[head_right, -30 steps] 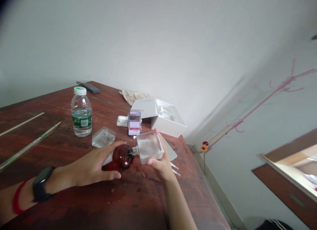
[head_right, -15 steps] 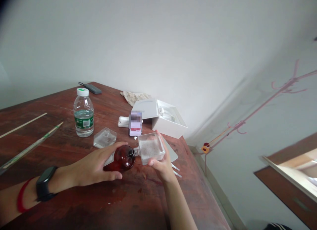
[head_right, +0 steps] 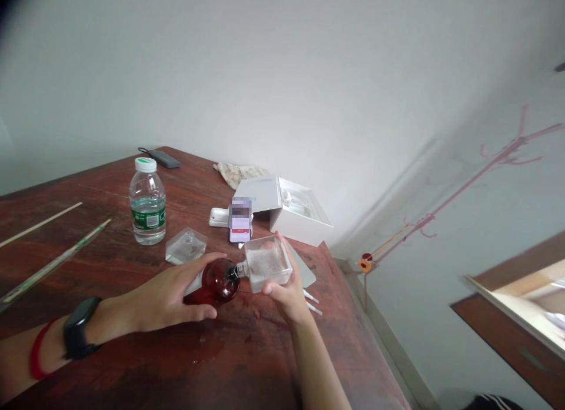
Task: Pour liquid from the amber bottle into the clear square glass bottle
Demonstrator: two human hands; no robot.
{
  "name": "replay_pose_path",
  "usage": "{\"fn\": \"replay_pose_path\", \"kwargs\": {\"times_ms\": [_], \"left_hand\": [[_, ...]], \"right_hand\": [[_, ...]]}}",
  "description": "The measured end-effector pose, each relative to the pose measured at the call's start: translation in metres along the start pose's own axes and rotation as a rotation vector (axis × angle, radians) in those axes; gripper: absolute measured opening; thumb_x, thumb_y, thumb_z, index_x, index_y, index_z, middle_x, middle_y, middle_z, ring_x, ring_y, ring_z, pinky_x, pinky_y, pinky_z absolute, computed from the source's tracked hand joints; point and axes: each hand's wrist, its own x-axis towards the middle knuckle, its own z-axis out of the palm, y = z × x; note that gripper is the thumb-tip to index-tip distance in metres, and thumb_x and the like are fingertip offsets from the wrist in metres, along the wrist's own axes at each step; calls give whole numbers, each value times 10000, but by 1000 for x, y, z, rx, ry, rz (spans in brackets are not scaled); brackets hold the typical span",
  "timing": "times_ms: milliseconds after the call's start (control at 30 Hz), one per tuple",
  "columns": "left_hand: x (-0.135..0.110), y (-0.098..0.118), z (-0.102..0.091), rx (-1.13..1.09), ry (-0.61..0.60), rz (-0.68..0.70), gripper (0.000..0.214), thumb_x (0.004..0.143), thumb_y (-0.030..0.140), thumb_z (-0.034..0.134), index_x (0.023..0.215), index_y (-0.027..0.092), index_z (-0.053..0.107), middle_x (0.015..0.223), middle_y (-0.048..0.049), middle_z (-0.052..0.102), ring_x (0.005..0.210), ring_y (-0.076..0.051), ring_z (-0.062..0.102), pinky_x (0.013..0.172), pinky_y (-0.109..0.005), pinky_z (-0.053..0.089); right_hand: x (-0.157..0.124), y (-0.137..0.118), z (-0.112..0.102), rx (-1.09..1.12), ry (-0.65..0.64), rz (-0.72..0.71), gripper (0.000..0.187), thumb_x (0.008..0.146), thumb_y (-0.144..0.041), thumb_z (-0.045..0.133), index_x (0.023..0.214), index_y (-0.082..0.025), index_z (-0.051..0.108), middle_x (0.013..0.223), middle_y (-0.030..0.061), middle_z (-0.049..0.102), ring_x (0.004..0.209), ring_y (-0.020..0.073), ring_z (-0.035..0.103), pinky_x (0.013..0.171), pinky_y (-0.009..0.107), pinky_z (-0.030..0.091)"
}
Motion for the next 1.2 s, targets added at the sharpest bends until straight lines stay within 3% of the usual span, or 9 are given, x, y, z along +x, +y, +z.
{"fn": "replay_pose_path", "kwargs": {"times_ms": [133, 267, 500, 933, 1200], "left_hand": [[0, 0, -1, 2, -9, -15, 872, 890, 658, 754, 1580, 252, 408, 1507, -129, 625, 1322, -364, 641, 1173, -487, 475], [0, 0, -1, 4, -14, -29, 872, 882, 661, 758, 1570, 244, 421, 1501, -129, 628, 1317, -363, 644, 1164, -483, 483], [-1, 0, 2, 28, 26, -39, 870, 874, 701, 740, 1555, 250, 443, 1445, -127, 664, 1257, -366, 676, 1126, -493, 510], [-1, 3, 3, 7, 23, -53, 876, 854, 693, 764, 1537, 239, 457, 1450, -129, 662, 1285, -371, 663, 1145, -498, 496], [-2, 3, 3, -27, 21, -59, 876, 857, 691, 767, 1532, 239, 438, 1475, -156, 641, 1315, -380, 643, 1151, -523, 486]], "right_hand": [[-1, -3, 2, 0, 25, 2, 1067, 535, -588, 1000, 1489, -402, 559, 1288, 35, 693, 1039, 319, 711, 864, 467, 611], [-2, -4, 2, 23, 32, 38, 1098, 535, -544, 1014, 1513, -410, 533, 1290, 25, 692, 933, 268, 714, 810, 417, 616], [-2, -6, 3, 44, 45, 47, 1093, 505, -521, 1039, 1491, -422, 578, 1338, 20, 671, 1167, 291, 649, 905, 393, 588], [-3, -6, 1, 52, -20, 25, 1105, 580, -526, 1014, 1553, -405, 504, 1356, 39, 661, 1025, 230, 692, 865, 350, 602], [-2, -2, 0, 18, -6, 47, 1128, 583, -542, 1006, 1573, -403, 484, 1394, 61, 665, 1106, 277, 688, 947, 419, 591]]}}
